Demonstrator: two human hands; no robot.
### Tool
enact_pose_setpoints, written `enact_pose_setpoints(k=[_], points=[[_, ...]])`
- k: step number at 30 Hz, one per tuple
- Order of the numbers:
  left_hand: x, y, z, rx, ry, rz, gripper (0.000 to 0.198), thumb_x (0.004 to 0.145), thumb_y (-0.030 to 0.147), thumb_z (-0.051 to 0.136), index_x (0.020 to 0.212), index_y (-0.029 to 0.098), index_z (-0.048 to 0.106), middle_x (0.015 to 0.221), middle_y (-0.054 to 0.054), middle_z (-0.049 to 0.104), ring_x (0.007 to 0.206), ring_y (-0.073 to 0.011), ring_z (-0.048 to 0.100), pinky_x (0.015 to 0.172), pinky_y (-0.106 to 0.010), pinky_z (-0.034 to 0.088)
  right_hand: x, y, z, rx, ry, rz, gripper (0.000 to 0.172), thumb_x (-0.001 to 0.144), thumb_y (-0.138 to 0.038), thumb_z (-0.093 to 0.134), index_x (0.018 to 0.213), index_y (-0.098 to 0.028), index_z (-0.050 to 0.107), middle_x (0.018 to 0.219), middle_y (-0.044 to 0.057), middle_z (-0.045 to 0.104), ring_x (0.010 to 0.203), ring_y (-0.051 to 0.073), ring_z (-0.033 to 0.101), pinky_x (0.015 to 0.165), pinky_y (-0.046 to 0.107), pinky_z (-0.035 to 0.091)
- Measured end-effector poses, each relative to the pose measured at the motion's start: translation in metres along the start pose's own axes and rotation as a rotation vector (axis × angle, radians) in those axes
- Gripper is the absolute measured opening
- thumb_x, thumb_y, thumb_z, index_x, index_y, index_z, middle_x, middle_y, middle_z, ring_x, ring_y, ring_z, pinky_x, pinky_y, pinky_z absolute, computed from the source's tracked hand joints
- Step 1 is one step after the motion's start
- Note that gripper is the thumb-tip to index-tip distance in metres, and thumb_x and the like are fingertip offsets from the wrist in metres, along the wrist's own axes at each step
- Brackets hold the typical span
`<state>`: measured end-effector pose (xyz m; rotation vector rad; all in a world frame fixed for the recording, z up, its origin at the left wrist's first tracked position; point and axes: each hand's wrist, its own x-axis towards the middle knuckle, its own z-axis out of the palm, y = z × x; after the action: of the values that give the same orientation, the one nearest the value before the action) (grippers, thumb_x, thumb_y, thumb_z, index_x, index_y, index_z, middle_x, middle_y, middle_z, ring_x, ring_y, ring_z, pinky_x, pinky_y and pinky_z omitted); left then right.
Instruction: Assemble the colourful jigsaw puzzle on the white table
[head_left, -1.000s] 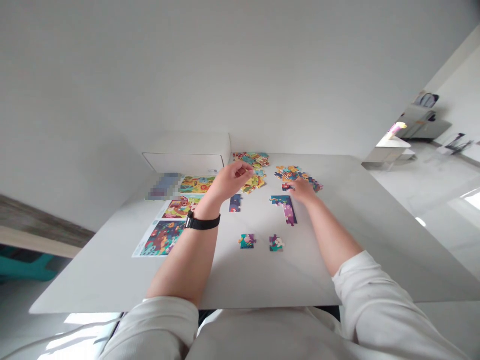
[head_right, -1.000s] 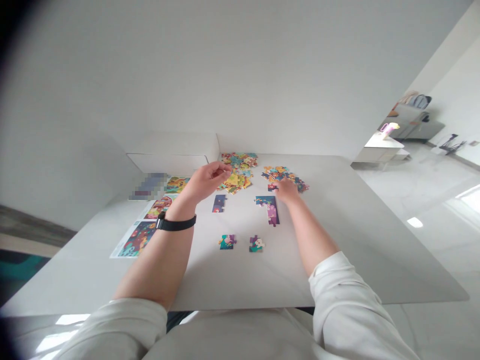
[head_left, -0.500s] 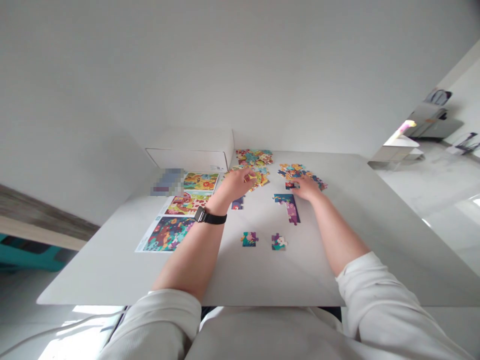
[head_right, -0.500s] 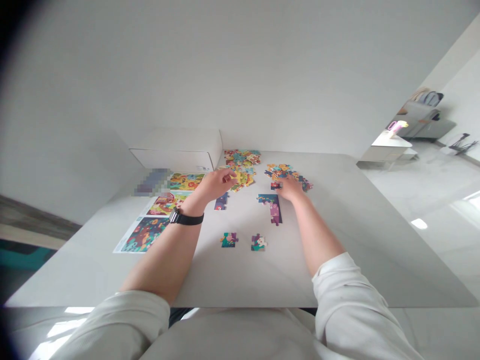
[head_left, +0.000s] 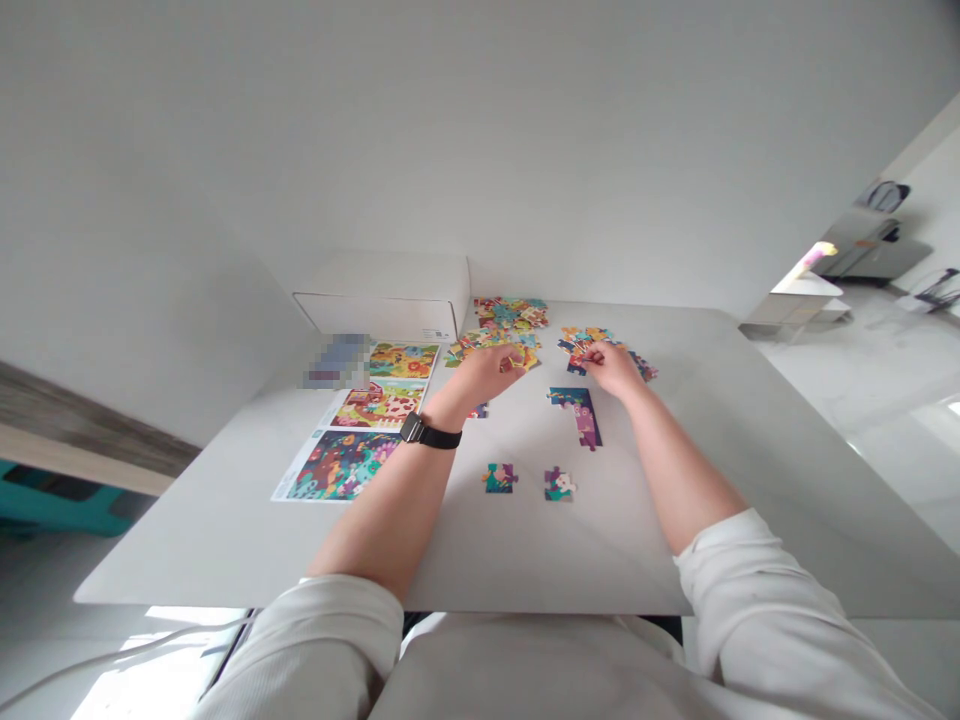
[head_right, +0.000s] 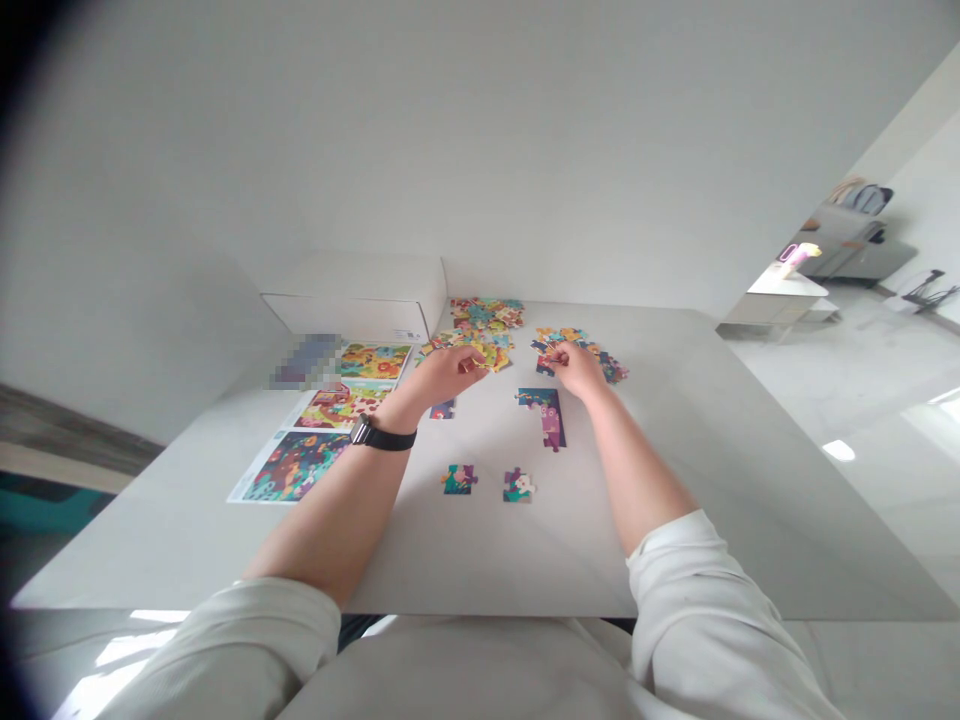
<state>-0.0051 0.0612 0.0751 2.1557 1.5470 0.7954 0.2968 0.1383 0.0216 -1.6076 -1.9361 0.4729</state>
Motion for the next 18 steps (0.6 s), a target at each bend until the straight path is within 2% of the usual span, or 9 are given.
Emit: enact_pose_setpoints(k=[3,8,13,18], points=[[0.002,-0.003,-0.003,-0.057,-0.007,0.001,0.024,0.09,0.04,0.071,0.106,0.023,0.077,0.092,-0.005,0.079,0.084,-0.0213,0.072,0.07,-0.029,0.05,-0.003,-0.022,-0.004,0.217,0.018,-0.078,0.012,0.088,-0.032,0.075,0.092,-0.023,0.068,0.089,0.003,0.076,0.084,0.022,0.071,0.085,0.037,0.056],[0.005,0.0,-0.011,-0.231,-0.002,-0.016,0.03,0.084,0.042,0.08,0.104,0.02,0.078,0.091,-0.005,0.079,0.081,-0.0187,0.07,0.072,-0.029,0.051,-0.02,-0.064,-0.009,0.475,-0.045,-0.226,0.027,0.086,-0.046,0.077,0.096,-0.023,0.068,0.092,0.004,0.076,0.084,0.021,0.071,0.084,0.038,0.058],[0.002,0.012,-0.016,-0.502,-0.09,0.036,0.039,0.088,0.051,0.079,0.107,0.017,0.078,0.094,-0.009,0.08,0.081,-0.0181,0.072,0.072,-0.029,0.054,-0.041,-0.091,-0.01,0.523,-0.086,-0.256,0.028,0.089,-0.05,0.077,0.098,-0.024,0.068,0.093,0.004,0.077,0.083,0.021,0.071,0.08,0.037,0.059],[-0.002,0.024,-0.022,-0.513,-0.097,0.035,0.04,0.084,0.053,0.083,0.099,0.017,0.077,0.089,-0.008,0.08,0.081,-0.0183,0.072,0.072,-0.029,0.054,-0.051,-0.099,-0.01,0.541,-0.101,-0.256,0.027,0.089,-0.049,0.077,0.096,-0.025,0.069,0.091,0.004,0.076,0.081,0.021,0.07,0.078,0.037,0.059]])
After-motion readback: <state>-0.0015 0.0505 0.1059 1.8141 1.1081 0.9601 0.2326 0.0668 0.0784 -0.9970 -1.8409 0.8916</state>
